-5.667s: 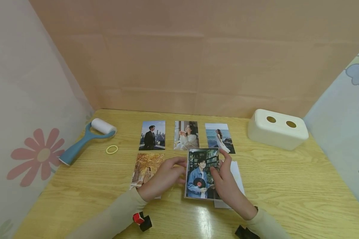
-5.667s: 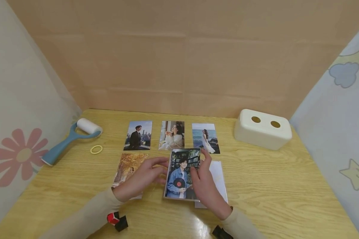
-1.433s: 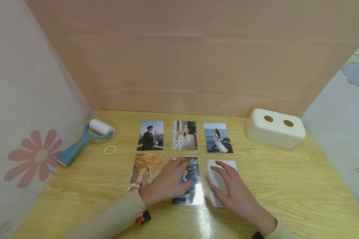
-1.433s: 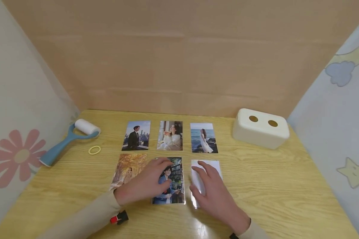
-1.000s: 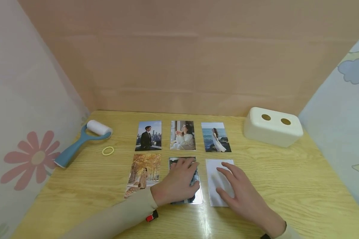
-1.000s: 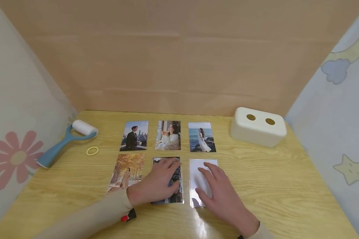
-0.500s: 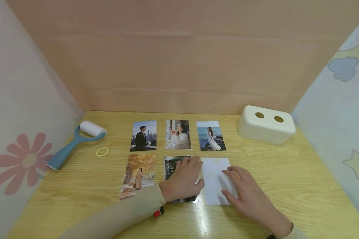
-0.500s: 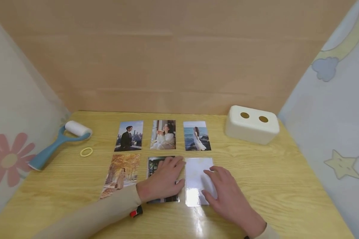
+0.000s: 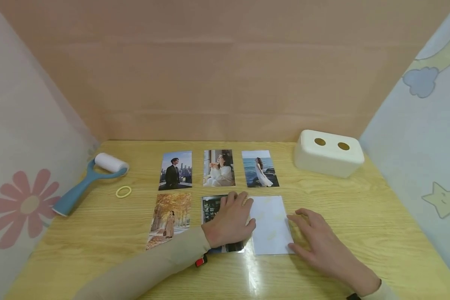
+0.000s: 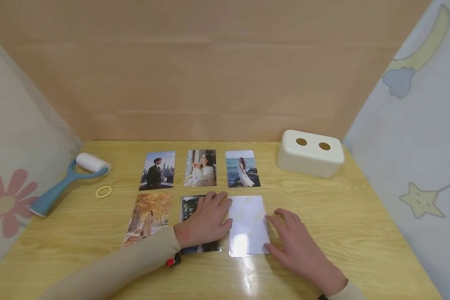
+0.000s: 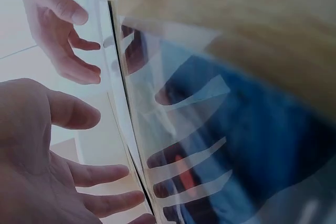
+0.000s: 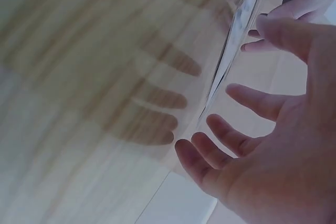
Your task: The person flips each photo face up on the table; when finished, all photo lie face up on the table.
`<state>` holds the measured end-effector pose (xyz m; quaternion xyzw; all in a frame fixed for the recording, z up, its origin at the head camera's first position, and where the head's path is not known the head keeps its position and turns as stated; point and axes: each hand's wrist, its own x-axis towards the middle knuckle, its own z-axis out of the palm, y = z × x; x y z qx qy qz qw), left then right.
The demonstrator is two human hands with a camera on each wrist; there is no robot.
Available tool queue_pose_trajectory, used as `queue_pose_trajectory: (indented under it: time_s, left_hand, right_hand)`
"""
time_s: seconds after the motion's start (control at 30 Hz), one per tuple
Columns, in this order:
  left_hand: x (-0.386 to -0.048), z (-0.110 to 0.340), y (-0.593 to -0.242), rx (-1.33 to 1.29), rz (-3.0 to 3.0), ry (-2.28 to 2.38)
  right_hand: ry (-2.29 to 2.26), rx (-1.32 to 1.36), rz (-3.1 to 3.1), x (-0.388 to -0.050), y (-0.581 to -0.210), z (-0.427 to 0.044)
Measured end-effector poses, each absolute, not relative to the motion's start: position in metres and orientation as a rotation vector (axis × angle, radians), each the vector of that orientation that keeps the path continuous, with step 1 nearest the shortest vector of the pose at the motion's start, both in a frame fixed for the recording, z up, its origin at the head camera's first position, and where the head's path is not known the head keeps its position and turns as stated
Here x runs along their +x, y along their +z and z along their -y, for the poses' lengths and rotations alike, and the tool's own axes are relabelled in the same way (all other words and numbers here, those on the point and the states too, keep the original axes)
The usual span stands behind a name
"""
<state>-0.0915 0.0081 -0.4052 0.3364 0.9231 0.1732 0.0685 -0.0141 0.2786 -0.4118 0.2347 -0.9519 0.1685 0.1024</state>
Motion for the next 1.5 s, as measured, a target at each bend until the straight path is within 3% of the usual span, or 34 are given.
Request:
queue_pose_trajectory:
  time_s: [1.07,1.5]
  left_hand:
    - [-0.093,-0.014,-0.395,0.888,-2.680,0.657]
    - [-0.086,-0.020,-0.387,0.814,-2.576,0.974]
  right_hand:
    - [0.417,0.698,2.939,-0.015,-0.411,-0.281]
    - [0.454,0.788,2.938,-0.016,-0.410,-0.274]
